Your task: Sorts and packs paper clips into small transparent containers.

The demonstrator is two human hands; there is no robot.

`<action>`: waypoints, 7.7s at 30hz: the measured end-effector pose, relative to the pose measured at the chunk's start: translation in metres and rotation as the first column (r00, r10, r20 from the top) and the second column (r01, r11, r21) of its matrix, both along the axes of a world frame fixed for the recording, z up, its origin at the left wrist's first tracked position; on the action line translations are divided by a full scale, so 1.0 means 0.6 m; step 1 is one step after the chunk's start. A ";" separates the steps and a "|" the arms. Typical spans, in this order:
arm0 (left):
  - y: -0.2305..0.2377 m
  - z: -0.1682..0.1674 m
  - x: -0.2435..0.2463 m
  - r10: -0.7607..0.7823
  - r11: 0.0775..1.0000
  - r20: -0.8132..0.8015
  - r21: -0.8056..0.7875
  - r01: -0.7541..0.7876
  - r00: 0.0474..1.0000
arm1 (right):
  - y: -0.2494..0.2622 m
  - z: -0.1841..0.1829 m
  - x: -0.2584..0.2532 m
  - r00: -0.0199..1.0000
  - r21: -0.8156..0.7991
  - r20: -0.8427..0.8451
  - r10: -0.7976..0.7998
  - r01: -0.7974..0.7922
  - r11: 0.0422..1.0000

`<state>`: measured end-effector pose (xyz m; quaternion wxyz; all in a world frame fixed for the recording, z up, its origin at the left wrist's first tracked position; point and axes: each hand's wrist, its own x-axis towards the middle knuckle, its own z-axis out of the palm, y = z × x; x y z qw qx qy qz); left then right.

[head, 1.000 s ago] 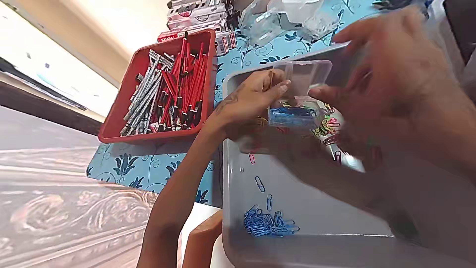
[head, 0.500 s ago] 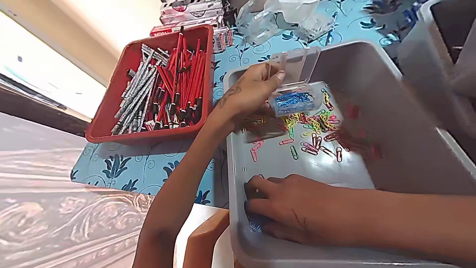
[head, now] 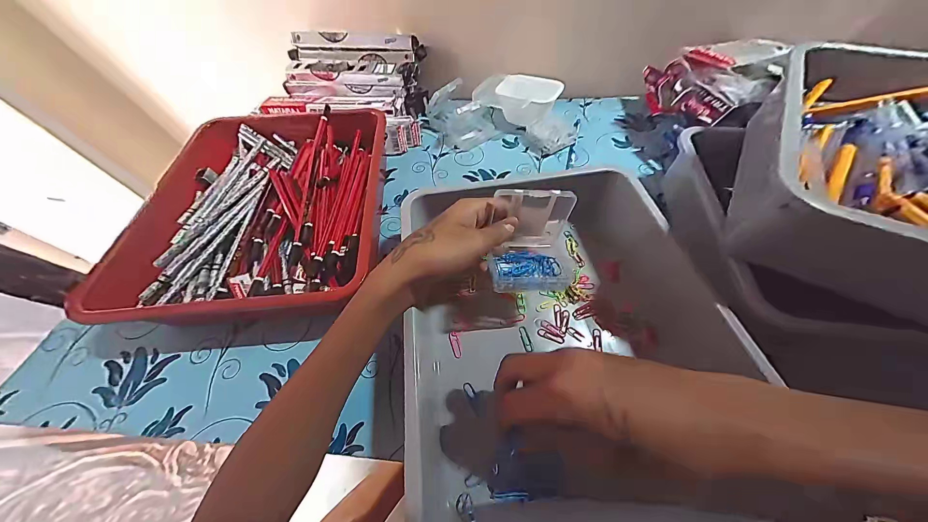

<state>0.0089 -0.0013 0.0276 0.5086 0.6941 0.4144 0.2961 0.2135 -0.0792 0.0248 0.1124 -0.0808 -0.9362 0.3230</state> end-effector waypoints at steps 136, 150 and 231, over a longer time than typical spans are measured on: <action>-0.004 0.014 0.005 0.106 0.994 0.057 -0.021 -0.105 0.993 | -0.035 -0.046 -0.023 0.991 -0.049 0.102 0.089 -0.084 0.995; 0.000 0.000 0.002 0.047 0.998 0.097 0.034 -0.050 0.994 | 0.115 0.095 0.015 0.871 0.197 0.051 -0.489 0.471 0.860; 0.007 -0.002 0.003 0.048 0.998 0.150 0.035 -0.054 0.988 | 0.079 0.090 0.018 0.863 0.616 -0.124 -0.490 0.454 0.644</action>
